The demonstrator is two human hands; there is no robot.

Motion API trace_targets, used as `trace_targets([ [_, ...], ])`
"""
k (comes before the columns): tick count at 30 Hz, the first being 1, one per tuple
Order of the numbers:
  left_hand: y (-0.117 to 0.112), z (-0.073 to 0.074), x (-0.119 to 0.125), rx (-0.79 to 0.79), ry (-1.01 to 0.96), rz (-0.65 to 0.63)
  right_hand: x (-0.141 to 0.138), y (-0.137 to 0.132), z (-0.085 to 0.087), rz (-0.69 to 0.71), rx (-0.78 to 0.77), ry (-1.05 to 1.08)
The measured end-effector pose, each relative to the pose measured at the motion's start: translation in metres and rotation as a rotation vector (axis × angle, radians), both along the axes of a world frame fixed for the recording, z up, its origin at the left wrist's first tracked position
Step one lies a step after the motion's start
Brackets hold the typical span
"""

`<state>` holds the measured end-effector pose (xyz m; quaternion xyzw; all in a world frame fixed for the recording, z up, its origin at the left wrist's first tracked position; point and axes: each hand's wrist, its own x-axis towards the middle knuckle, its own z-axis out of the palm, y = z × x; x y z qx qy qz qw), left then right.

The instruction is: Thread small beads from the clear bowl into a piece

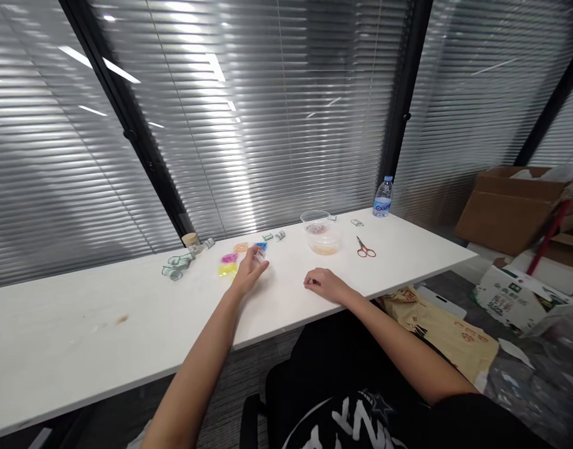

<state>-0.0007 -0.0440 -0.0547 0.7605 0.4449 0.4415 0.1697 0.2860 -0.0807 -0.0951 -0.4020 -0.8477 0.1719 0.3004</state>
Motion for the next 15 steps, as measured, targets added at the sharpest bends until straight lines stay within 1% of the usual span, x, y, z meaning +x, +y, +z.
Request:
trace_targets([
  [2,-0.002,0.001,0.002,-0.012,0.029,-0.013,-0.004,0.001,0.003,-0.001,0.014,0.036],
  [4,-0.004,0.003,0.006,-0.018,0.048,-0.025,-0.012,0.002,0.010,-0.013,0.031,0.090],
  [7,-0.006,0.005,0.010,-0.016,0.057,-0.050,-0.035,0.009,0.029,-0.034,0.071,0.190],
  [11,-0.006,0.005,0.014,-0.019,0.040,-0.081,-0.070,0.022,0.057,-0.011,0.119,0.274],
  [13,-0.005,0.005,0.014,-0.020,0.019,-0.095,-0.082,0.028,0.064,-0.004,0.127,0.294],
  [15,-0.004,0.004,0.014,-0.020,-0.009,-0.109,-0.089,0.034,0.066,0.006,0.126,0.298],
])
